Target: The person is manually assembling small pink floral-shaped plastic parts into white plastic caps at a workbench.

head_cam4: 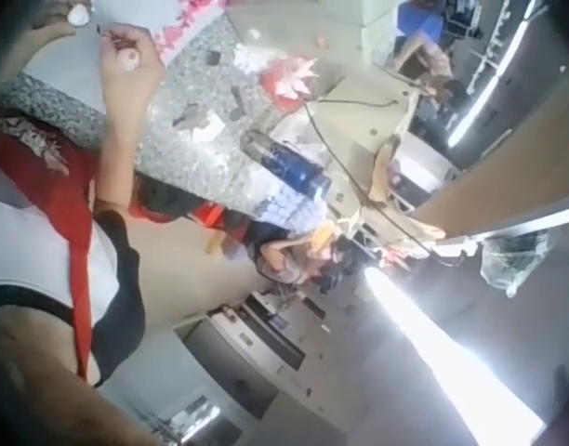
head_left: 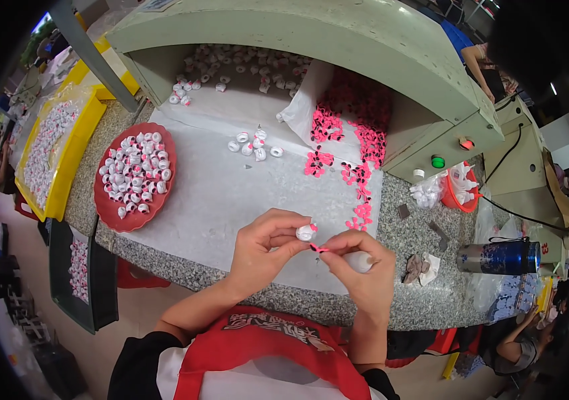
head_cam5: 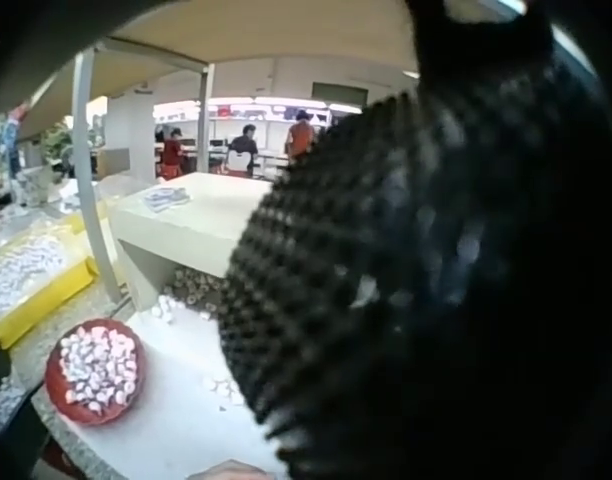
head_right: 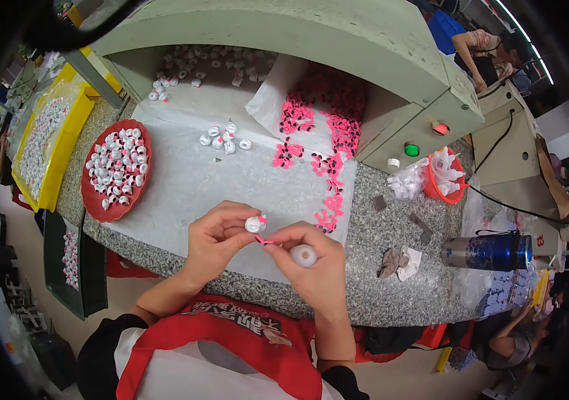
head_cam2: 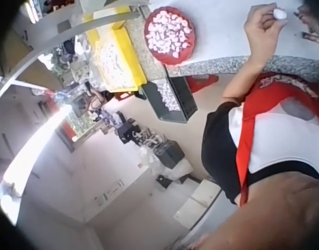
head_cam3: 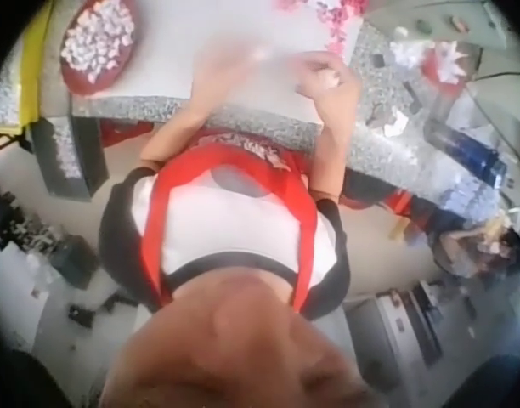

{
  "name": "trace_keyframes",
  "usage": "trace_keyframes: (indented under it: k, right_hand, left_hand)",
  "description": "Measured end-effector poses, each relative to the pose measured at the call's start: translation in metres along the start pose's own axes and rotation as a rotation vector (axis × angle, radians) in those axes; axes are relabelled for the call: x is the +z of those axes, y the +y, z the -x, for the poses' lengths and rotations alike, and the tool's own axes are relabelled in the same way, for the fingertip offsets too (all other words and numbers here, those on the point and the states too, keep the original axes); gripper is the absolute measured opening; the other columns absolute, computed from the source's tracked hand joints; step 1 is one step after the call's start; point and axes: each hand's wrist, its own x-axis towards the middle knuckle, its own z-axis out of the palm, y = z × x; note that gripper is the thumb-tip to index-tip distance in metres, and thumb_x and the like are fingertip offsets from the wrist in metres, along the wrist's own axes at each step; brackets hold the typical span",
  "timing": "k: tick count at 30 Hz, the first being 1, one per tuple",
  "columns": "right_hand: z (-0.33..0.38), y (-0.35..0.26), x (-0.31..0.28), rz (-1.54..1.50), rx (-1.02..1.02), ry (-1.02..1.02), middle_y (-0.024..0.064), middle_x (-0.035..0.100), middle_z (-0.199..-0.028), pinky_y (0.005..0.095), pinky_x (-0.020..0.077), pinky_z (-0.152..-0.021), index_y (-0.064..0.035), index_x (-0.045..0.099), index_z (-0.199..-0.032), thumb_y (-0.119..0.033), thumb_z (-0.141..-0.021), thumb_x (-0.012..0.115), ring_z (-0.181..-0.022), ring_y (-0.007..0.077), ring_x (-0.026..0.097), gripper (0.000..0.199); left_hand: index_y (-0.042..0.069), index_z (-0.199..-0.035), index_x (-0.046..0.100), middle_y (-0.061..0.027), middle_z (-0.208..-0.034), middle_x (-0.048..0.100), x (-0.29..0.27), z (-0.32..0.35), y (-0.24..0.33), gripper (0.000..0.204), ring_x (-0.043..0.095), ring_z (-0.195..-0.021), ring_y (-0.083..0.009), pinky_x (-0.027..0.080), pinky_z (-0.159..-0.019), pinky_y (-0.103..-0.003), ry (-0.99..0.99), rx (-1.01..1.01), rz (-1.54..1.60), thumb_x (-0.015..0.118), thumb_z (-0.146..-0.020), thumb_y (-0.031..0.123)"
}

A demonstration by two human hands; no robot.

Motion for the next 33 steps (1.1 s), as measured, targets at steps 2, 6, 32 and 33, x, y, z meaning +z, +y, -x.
trace_keyframes:
  k: [2, 6, 32, 33]
  right_hand:
    - [0.001, -0.003, 0.003, 0.023, -0.045, -0.044, 0.0017, 0.059, -0.07, 0.0183, 0.0395, -0.055, 0.0007, 0.061, -0.075, 0.004, -0.066, 0.067, -0.061, 0.0054, 0.051, 0.011]
    - [0.0, 0.0, 0.001, 0.064, -0.014, -0.021, 0.0027, 0.06, -0.072, 0.0186, 0.0424, -0.058, -0.0006, 0.061, -0.077, 0.001, -0.069, 0.068, -0.065, 0.0057, 0.054, 0.011]
    - [0.001, 0.014, 0.014, 0.107, -0.203, 0.061, 0.0051, 0.057, -0.068, 0.0214, 0.0399, -0.055, 0.0004, 0.064, -0.079, 0.007, -0.061, 0.069, -0.063, 0.0105, 0.052, 0.02]
    - [0.001, 0.014, 0.013, 0.1, -0.189, 0.052, 0.0049, 0.057, -0.069, 0.0214, 0.0399, -0.056, 0.0004, 0.064, -0.078, 0.007, -0.061, 0.069, -0.063, 0.0105, 0.052, 0.019]
  left_hand:
    - [-0.003, -0.101, 0.055, -0.0102, -0.105, 0.051, 0.001, -0.002, 0.0, 0.029, 0.057, -0.091, -0.0173, 0.051, -0.078, -0.025, -0.022, 0.018, 0.016, 0.057, -0.073, -0.011]
    - [-0.006, -0.101, 0.055, -0.0155, -0.107, 0.05, -0.003, -0.001, 0.006, 0.03, 0.056, -0.095, -0.0201, 0.05, -0.079, -0.026, -0.1, 0.096, -0.079, 0.055, -0.072, -0.015]
    - [-0.004, -0.101, 0.057, -0.0141, -0.106, 0.053, 0.001, 0.005, 0.005, 0.025, 0.055, -0.097, -0.0202, 0.048, -0.084, -0.027, -0.096, 0.031, 0.075, 0.051, -0.078, -0.012]
    - [-0.005, -0.1, 0.057, -0.0156, -0.105, 0.054, 0.001, 0.006, 0.006, 0.024, 0.056, -0.096, -0.0203, 0.048, -0.082, -0.028, -0.081, 0.006, 0.097, 0.052, -0.078, -0.011]
